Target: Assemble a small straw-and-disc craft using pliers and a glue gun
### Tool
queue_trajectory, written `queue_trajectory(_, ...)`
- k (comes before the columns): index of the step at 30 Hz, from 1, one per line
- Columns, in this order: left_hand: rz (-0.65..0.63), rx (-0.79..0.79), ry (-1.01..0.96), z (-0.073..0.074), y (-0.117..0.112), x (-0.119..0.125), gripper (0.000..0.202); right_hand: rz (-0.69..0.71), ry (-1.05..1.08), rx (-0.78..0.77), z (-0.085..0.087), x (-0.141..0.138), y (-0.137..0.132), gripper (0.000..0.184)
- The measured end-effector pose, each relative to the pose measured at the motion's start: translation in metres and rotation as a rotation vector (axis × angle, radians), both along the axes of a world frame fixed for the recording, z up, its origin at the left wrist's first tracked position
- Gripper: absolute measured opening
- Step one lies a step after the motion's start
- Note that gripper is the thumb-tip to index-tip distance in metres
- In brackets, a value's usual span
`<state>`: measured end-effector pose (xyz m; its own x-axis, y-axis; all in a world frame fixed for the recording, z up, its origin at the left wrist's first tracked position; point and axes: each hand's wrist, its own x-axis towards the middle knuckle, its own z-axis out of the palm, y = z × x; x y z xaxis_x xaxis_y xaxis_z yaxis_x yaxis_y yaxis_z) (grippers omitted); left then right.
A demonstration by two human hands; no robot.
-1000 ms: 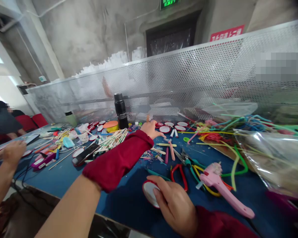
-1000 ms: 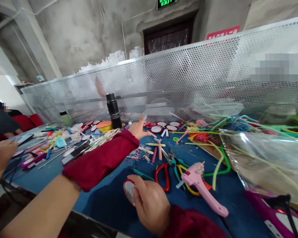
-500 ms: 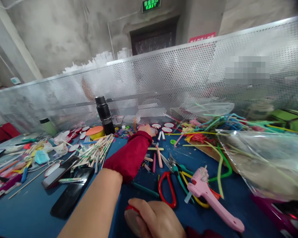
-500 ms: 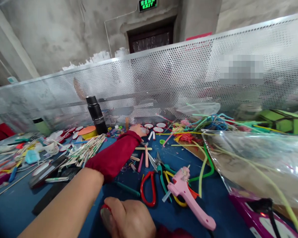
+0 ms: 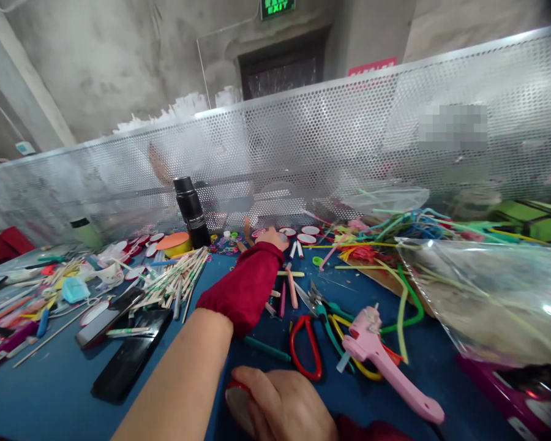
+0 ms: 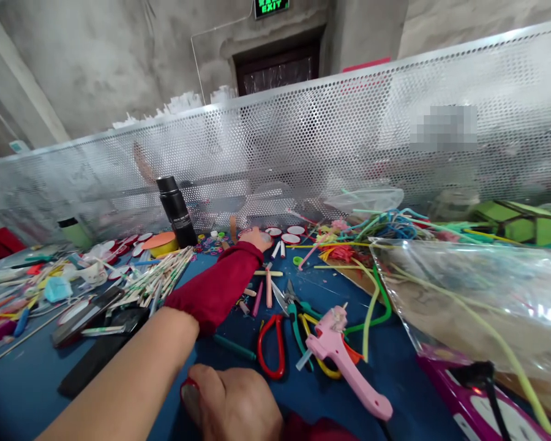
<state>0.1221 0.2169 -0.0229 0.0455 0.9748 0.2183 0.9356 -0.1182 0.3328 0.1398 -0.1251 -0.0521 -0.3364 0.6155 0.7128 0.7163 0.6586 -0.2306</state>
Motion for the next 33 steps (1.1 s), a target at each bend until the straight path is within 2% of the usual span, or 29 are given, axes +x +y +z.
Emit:
queue_trajectory(5, 0.014, 0.001, 0.051, -0.003, -0.001, 0.017, 0.072, 0.023, -0.031, -0.016, -0.008, -0.001, 0.0, 0.022)
queue_trajectory(11, 0.033, 0.001, 0.036, 0.001, 0.001, 0.015, 0.068, 0.029, -0.011, -0.038, -0.011, -0.003, -0.002, 0.022)
queue_trajectory(17, 0.031, -0.052, 0.039, 0.005, -0.005, 0.012, 0.089, 0.074, -0.042, -0.029, -0.011, -0.003, 0.0, 0.021)
queue_trajectory(19, 0.033, -0.006, 0.044, 0.005, -0.008, 0.014, 0.089, 0.07, -0.038, -0.016, -0.011, -0.003, 0.001, 0.02)
queue_trajectory(24, -0.046, 0.176, 0.127, 0.01, -0.016, 0.012, 0.065, 0.082, -0.026, -0.019, -0.006, -0.001, -0.001, 0.022)
queue_trajectory(28, -0.114, 0.168, 0.108, 0.027, -0.023, -0.009, 0.051, 0.106, 0.031, -0.023, 0.003, 0.003, -0.006, 0.032)
queue_trajectory(33, -0.184, 0.137, 0.062, 0.055, -0.048, -0.063, 0.034, 0.117, 0.02, -0.097, 0.007, 0.008, -0.009, 0.029)
